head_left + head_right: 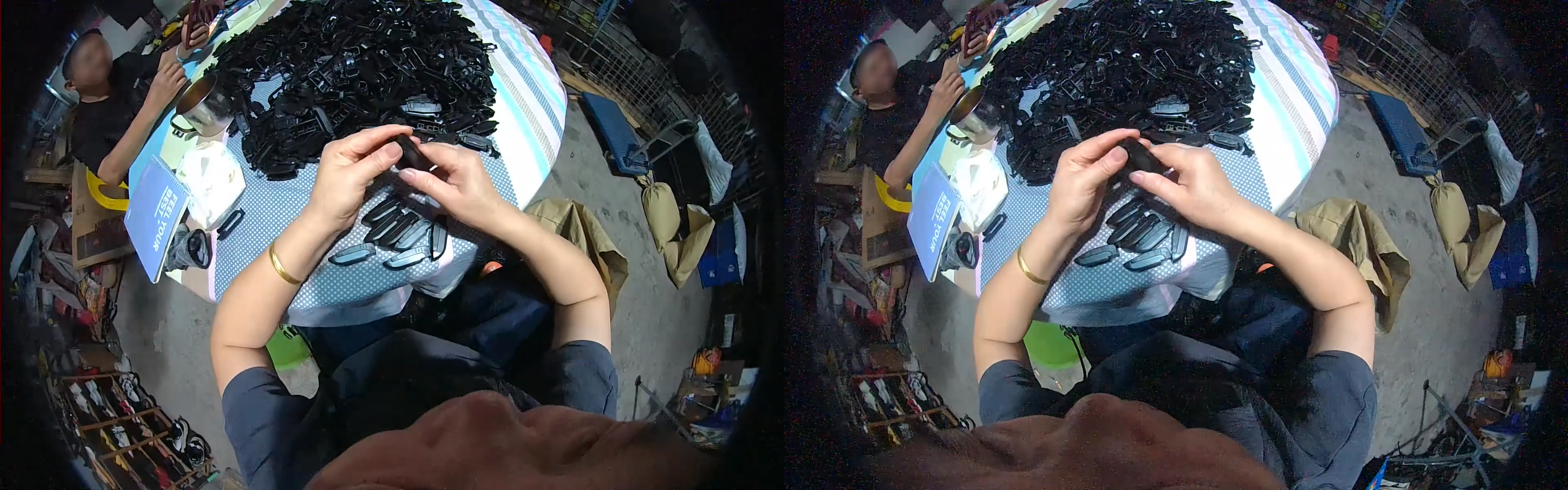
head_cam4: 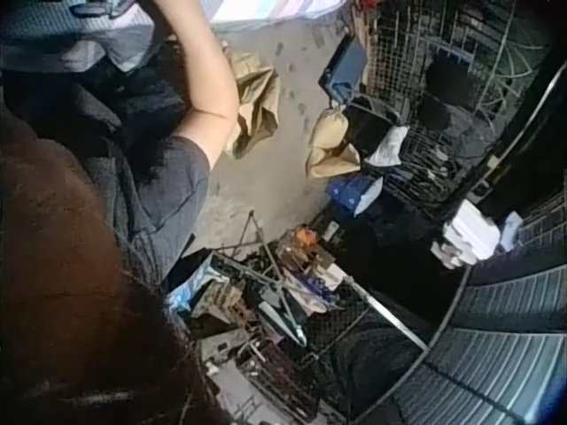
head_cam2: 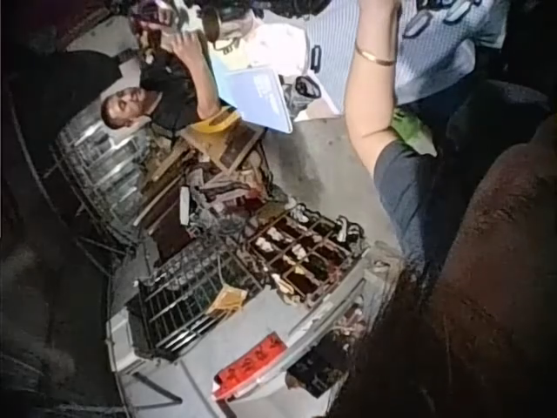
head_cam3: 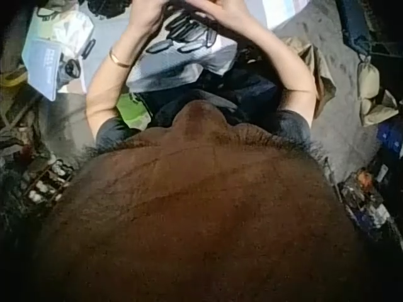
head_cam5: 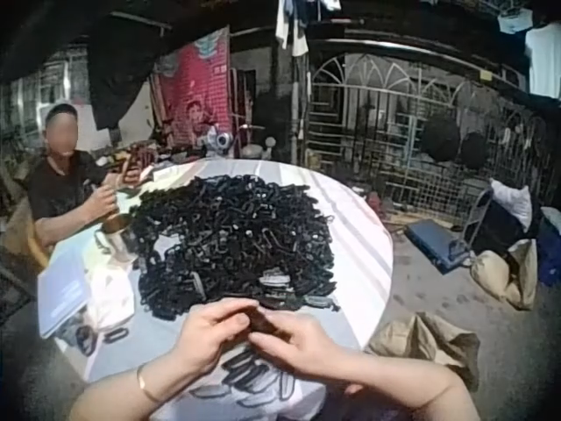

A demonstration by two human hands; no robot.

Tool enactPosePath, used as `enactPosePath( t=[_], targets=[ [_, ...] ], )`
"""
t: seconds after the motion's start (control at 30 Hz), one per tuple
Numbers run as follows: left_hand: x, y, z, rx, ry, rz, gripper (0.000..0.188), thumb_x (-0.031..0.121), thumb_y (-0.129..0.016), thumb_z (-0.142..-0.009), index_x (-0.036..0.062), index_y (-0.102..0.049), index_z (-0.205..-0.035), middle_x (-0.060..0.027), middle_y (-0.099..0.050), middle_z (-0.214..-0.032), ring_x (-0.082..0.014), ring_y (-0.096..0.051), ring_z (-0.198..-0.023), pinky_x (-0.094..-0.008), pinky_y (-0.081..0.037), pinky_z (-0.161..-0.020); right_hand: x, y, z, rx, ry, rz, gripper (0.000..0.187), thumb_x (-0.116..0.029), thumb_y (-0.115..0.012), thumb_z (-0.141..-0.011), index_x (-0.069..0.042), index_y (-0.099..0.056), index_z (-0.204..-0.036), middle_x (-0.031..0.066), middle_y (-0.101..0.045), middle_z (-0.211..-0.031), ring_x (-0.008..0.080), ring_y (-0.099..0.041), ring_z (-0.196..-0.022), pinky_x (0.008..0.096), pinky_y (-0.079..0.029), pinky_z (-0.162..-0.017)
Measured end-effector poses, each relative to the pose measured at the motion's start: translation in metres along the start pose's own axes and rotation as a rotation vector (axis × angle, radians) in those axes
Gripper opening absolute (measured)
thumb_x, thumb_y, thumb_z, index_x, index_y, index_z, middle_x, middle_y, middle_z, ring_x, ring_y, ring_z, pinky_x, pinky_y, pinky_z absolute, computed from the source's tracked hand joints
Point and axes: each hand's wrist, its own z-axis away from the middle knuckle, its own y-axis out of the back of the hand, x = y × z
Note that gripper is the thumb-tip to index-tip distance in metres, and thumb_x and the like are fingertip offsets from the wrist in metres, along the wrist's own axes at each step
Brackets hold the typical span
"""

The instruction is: Sorting and inspecting small black plastic clips on a table.

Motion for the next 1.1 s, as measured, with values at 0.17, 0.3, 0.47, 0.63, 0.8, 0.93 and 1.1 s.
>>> enactPosePath(
  t=[0.17,0.3,0.47,0.63,0.8,0.93,1.1],
  targets=[
    [0.0,0.002,0.003,-0.074,-0.094,-0.129,0.022,0.0,-0.058,-0.082,-0.0019,-0.064,-0.104,-0.0083,-0.063,-0.099,-0.0133,-0.058,-0.091,-0.0233,-0.045,-0.083,0.008,-0.008,0.006,0.136,0.22,0.086,0.021,-0.017,-0.069,-0.076,0.002,-0.064,-0.085,0.015,-0.06,-0.069,0.025,-0.058,-0.055,0.0312,-0.043,-0.049],
    [0.0,-0.004,0.004,-0.034,-0.063,-0.15,0.022,0.0,-0.059,-0.082,-0.0018,-0.064,-0.104,-0.0052,-0.063,-0.089,-0.0115,-0.058,-0.081,-0.0232,-0.047,-0.077,0.011,-0.002,0.009,0.113,0.225,0.192,0.024,-0.015,-0.069,-0.077,0.002,-0.063,-0.093,0.0143,-0.063,-0.079,0.0241,-0.061,-0.066,0.0317,-0.046,-0.059],
    [0.011,-0.004,0.002,-0.012,-0.062,-0.805,0.029,0.009,-0.064,-0.081,0.0033,-0.062,-0.109,-0.0056,-0.065,-0.091,-0.01,-0.059,-0.082,-0.0238,-0.048,-0.075,0.018,0.046,-0.01,-0.065,0.227,0.59,0.029,-0.011,-0.069,-0.071,-0.001,-0.063,-0.097,0.0135,-0.062,-0.088,0.0287,-0.06,-0.083,0.035,-0.049,-0.072],
    [0.003,-0.003,0.001,-0.217,-0.254,-1.068,0.027,0.014,-0.069,-0.074,0.0005,-0.063,-0.097,-0.0127,-0.063,-0.085,-0.0222,-0.06,-0.068,-0.0302,-0.048,-0.062,0.04,0.07,-0.012,-0.02,0.162,0.736,0.025,-0.007,-0.066,-0.072,-0.003,-0.064,-0.097,0.0118,-0.061,-0.093,0.0294,-0.058,-0.085,0.0363,-0.048,-0.075],
    [-0.004,-0.004,0.005,-0.404,-0.164,-1.055,0.023,0.014,-0.067,-0.075,0.0003,-0.065,-0.094,-0.0118,-0.062,-0.085,-0.0243,-0.061,-0.077,-0.0327,-0.048,-0.072,0.046,0.043,-0.014,-0.03,0.246,0.869,0.027,-0.013,-0.067,-0.073,-0.004,-0.064,-0.097,0.0091,-0.06,-0.099,0.0266,-0.055,-0.089,0.037,-0.047,-0.073],
    [-0.005,-0.003,0.003,-0.462,-0.089,-0.978,0.023,0.012,-0.068,-0.073,0.0009,-0.065,-0.094,-0.012,-0.062,-0.087,-0.0261,-0.06,-0.081,-0.0342,-0.047,-0.074,0.031,0.044,-0.012,-0.097,0.181,0.824,0.026,-0.014,-0.069,-0.071,-0.003,-0.065,-0.094,0.0097,-0.062,-0.093,0.0267,-0.057,-0.086,0.0353,-0.048,-0.07],
    [-0.003,-0.01,0.007,-0.18,-0.547,-1.195,0.04,0.005,-0.066,-0.07,0.0015,-0.057,-0.11,-0.0128,-0.059,-0.096,-0.0294,-0.055,-0.088,-0.0363,-0.046,-0.077,0.022,0.025,-0.006,-0.167,0.116,0.313,0.023,-0.015,-0.072,-0.072,0.002,-0.065,-0.086,0.0122,-0.063,-0.076,0.0217,-0.06,-0.069,0.0312,-0.048,-0.062]
  ],
)
